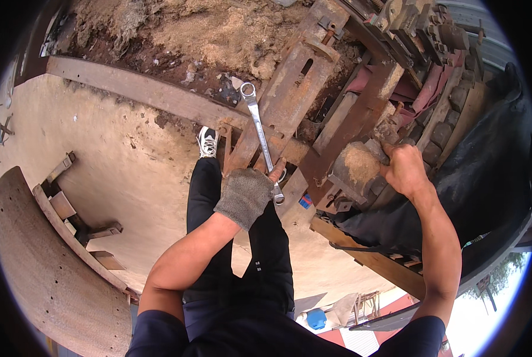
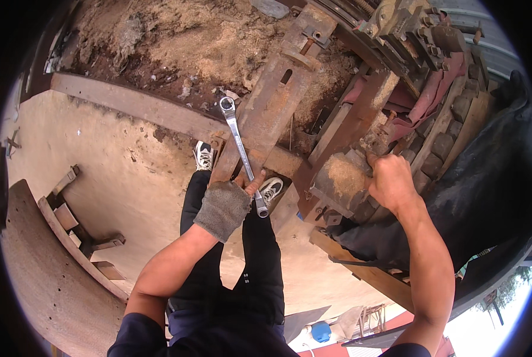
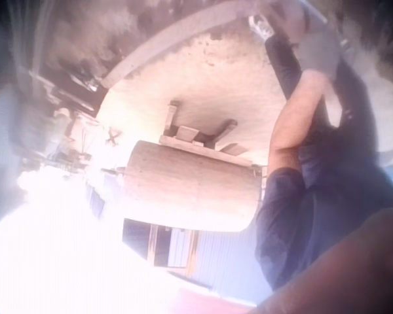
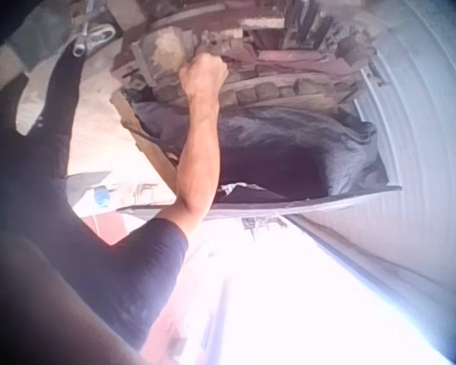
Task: The person uses a cordless impact wrench and a combination wrench to loosen and remove bolts from a metal bracket on a large piece of machinery. They then reposition the bracket and tighten the bolts to secure it in place.
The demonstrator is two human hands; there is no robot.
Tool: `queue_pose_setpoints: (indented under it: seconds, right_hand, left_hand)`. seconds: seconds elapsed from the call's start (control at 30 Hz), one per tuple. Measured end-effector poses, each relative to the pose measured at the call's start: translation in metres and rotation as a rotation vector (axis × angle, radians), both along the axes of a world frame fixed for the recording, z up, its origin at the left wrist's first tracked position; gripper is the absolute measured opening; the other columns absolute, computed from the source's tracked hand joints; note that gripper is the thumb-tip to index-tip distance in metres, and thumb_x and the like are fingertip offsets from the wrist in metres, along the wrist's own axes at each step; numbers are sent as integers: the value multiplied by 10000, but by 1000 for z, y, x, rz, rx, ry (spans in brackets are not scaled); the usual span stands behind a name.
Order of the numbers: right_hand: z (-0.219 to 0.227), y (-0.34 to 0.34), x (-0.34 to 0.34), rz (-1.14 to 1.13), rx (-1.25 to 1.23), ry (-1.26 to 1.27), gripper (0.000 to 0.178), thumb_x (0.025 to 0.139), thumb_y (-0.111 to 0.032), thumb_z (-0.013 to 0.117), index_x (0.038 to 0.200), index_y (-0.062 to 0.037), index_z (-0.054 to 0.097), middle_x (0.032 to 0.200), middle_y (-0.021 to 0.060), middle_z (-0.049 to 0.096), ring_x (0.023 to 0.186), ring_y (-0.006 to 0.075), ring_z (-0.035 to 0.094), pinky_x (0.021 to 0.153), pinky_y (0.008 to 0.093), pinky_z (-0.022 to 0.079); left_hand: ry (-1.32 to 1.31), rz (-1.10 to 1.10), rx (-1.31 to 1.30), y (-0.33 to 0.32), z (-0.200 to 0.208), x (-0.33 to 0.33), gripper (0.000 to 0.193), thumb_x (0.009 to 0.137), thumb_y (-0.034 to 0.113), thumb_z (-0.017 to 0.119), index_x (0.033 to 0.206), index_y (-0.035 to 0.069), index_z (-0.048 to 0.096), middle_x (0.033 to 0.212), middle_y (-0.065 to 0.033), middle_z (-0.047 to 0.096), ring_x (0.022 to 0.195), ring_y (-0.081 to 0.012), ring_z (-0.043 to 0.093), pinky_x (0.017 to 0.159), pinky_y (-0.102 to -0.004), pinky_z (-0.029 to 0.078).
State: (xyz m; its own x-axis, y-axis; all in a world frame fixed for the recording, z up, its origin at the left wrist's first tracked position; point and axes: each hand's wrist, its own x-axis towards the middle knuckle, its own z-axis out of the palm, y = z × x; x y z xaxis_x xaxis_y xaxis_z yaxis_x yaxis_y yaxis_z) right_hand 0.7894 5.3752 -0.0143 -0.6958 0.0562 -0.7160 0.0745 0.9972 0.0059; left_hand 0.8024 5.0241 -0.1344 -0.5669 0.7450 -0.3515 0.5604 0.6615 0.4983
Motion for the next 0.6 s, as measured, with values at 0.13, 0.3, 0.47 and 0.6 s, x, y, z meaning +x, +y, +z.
queue_pose_setpoints:
  seconds: [0.13,0.3,0.47,0.6]
  right_hand:
    - [19,-20,-13,55,-29,85,475,678,-119,771,1121,27,683,858,227,692,828,423,680,761,498,547]
    - [48,-51,-40,63,-32,23,552,649,-89,739,1176,62,677,900,262,685,859,428,675,790,468,542]
    - [53,-71,-63,141,-109,22,507,664,-115,738,1143,46,691,875,268,681,843,423,679,779,471,549]
    - [47,-92,-80,137,-153,37,390,694,-135,723,1050,22,715,804,270,675,809,432,680,777,491,551]
  left_hand:
    - [42,-51,-121,4,-20,-18,605,902,100,593,1490,161,468,819,-125,652,713,-274,708,586,-422,535]
    - [171,-9,112,-6,-14,-17,203,875,96,595,1067,63,651,864,-145,653,668,-294,689,562,-417,532]
    - [188,15,83,-12,-24,-10,322,871,89,596,1192,79,593,798,-125,613,618,-278,672,526,-424,515]
    - [242,-104,85,-16,-31,-15,350,873,107,595,1219,57,595,789,-115,617,614,-258,664,521,-409,510]
